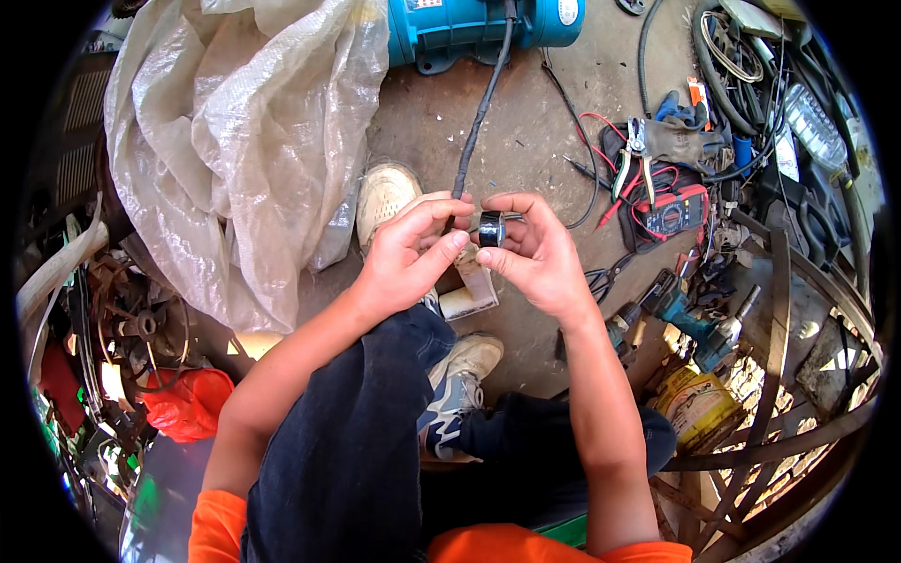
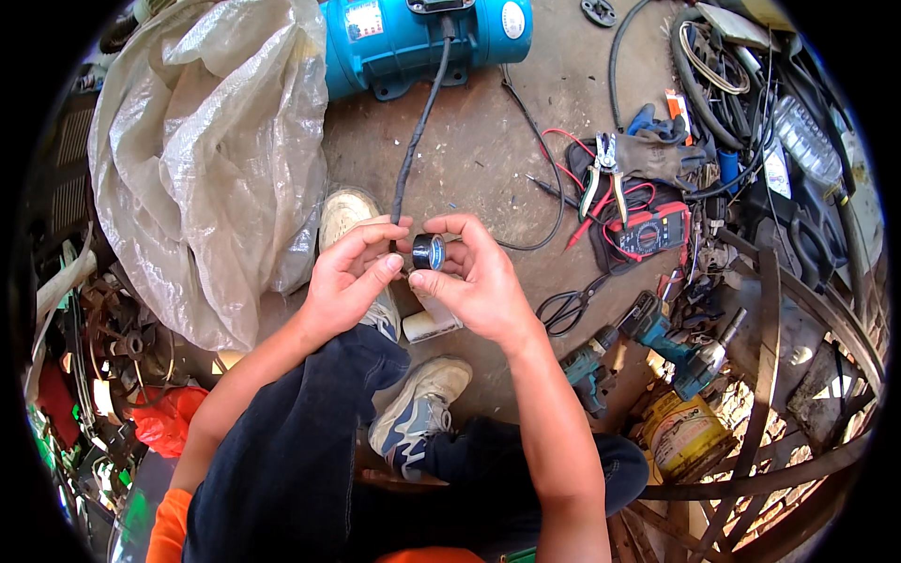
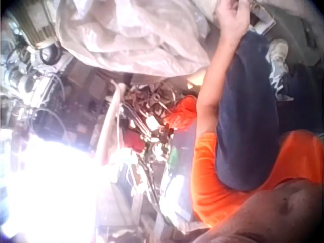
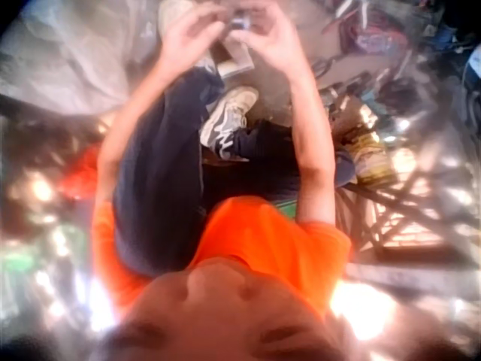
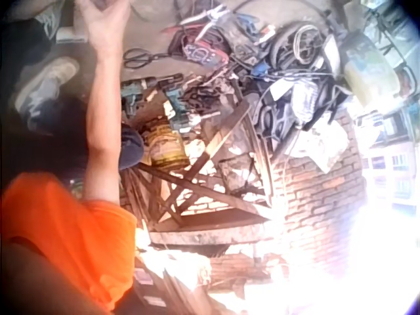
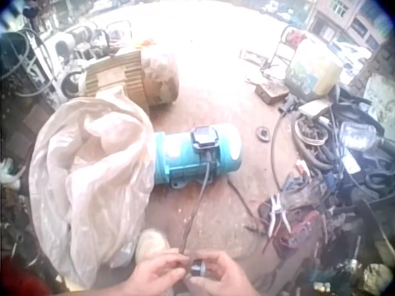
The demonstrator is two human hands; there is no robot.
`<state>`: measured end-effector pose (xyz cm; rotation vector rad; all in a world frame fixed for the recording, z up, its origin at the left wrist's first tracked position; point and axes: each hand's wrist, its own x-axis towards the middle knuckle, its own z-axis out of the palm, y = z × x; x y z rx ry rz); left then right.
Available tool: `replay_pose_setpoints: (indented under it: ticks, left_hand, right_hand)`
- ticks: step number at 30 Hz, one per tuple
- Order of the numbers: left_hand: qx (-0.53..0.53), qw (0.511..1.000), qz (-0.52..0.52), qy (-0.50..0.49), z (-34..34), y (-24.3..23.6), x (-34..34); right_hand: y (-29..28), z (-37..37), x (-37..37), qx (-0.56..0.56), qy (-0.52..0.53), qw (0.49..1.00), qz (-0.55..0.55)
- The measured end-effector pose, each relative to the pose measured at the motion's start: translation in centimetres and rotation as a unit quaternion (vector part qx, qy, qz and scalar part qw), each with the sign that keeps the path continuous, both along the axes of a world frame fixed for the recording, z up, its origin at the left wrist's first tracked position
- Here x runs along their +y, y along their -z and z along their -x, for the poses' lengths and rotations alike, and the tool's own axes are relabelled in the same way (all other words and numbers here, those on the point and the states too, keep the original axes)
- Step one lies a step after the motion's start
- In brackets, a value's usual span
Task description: The person sits on the floor and wraps black electrical tape around a damaged section of a cable connected to a blue motor. They meticulously apply multiple layers of tape to insulate the wire, then use a multimeter to test the connection.
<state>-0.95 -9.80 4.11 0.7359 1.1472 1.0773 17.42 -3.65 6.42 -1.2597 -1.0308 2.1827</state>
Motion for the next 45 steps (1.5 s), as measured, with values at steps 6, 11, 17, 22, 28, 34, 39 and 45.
replay_pose_setpoints:
  ticks: [6,11,17,22,28,34,39,45]
  left_hand:
    - [0.127,0.99,-0.059,0.028,0.3,-0.1,0.4]
    - [0.196,0.977,-0.08,0.035,0.2,-0.3,0.7]
    - [0.235,0.966,-0.092,0.059,0.4,0.0,0.5]
    - [0.235,0.967,-0.077,0.066,0.4,-0.1,0.7]
    - [0.269,0.956,-0.091,0.072,0.3,0.0,0.6]
    - [0.262,0.96,-0.069,0.07,0.3,-0.4,0.9]
    - [0.258,0.962,-0.056,0.068,0.2,-0.5,0.9]
    - [0.153,0.987,0.026,0.037,0.0,0.3,0.3]
  right_hand:
    - [1.1,-0.2,-1.0,-0.055,0.007,0.995,-0.08]
    - [1.3,0.0,-1.2,-0.137,-0.015,0.969,-0.206]
    - [0.2,0.7,-1.3,-0.209,-0.055,0.94,-0.264]
    - [0.0,0.8,-1.5,-0.231,-0.069,0.927,-0.286]
    - [0.1,0.6,-1.5,-0.238,-0.082,0.917,-0.308]
    - [-0.4,1.0,-1.6,-0.25,-0.073,0.925,-0.275]
    - [0.0,0.5,-1.7,-0.244,-0.091,0.918,-0.3]
    - [0.0,0.5,-0.1,-0.288,-0.172,0.88,-0.335]
